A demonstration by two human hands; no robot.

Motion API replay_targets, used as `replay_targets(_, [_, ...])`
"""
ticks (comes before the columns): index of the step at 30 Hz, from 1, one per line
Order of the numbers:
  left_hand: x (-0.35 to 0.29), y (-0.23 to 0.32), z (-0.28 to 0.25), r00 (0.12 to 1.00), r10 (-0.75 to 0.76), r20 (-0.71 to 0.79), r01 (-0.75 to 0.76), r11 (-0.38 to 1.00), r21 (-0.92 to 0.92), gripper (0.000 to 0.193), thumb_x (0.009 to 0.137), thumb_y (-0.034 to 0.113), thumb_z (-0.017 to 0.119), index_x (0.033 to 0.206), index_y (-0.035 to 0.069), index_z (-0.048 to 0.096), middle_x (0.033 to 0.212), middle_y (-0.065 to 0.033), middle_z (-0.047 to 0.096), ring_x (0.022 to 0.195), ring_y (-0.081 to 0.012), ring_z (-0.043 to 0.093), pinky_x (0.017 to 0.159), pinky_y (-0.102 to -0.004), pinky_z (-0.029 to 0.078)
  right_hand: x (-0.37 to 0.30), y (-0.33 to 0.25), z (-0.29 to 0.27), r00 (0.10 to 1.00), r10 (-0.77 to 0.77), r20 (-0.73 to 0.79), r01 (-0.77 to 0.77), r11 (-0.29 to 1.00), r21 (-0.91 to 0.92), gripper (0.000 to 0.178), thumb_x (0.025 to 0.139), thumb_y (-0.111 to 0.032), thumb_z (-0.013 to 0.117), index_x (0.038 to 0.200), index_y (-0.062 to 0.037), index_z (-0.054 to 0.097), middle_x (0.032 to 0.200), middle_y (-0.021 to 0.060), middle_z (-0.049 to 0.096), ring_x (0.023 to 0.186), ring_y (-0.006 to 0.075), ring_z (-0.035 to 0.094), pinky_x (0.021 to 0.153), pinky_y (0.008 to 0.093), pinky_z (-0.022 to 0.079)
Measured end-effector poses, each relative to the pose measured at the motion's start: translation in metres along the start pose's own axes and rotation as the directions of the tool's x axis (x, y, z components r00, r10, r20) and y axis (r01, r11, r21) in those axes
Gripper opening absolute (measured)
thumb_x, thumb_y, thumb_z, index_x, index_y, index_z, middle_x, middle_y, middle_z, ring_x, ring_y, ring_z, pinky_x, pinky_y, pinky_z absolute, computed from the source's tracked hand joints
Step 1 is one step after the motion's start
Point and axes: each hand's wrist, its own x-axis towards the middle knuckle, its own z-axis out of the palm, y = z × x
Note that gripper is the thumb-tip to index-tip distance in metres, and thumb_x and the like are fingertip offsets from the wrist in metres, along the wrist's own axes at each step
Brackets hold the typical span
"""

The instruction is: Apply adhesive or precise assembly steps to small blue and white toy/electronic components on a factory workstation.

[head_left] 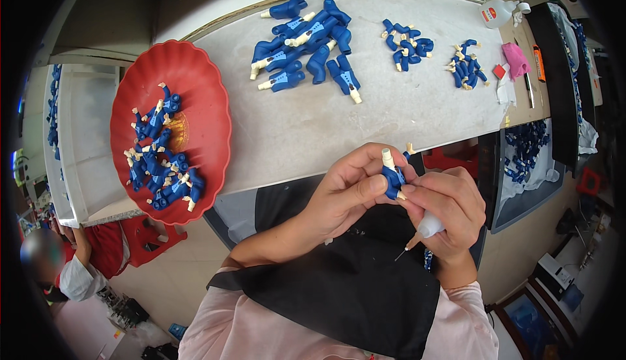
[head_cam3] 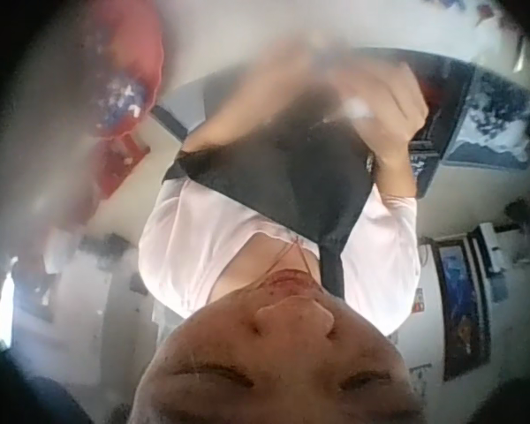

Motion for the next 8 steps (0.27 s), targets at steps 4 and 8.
replay_targets(4, [0.0004,-0.0009,-0.0004,1.0,-0.006,0.002,0.006,1.0,0.002,0.03,0.086,0.021,0.047,0.109,0.003,0.042,0.102,-0.0115,0.05,0.094,-0.0152,0.051,0.08,-0.0284,0.043,-0.0004,-0.0016,-0.0008,1.0,0.031,0.001,-0.031,1.0,0.0,0.021,0.052,-0.005,0.071,0.072,-0.0048,0.063,0.073,0.0048,0.058,0.054,0.016,0.05,0.044,0.0239,0.036])
replay_targets(8, [-0.0002,-0.0025,-0.0027,1.0,-0.006,0.02,0.007,1.0,-0.018,0.03,0.086,0.02,0.047,0.111,0.004,0.041,0.104,-0.011,0.049,0.095,-0.0156,0.051,0.081,-0.0284,0.043,-0.0017,-0.0046,-0.0016,0.999,0.051,0.004,-0.051,0.999,-0.011,0.02,0.054,-0.005,0.071,0.072,-0.0049,0.063,0.074,0.0052,0.058,0.055,0.0163,0.05,0.044,0.0245,0.037])
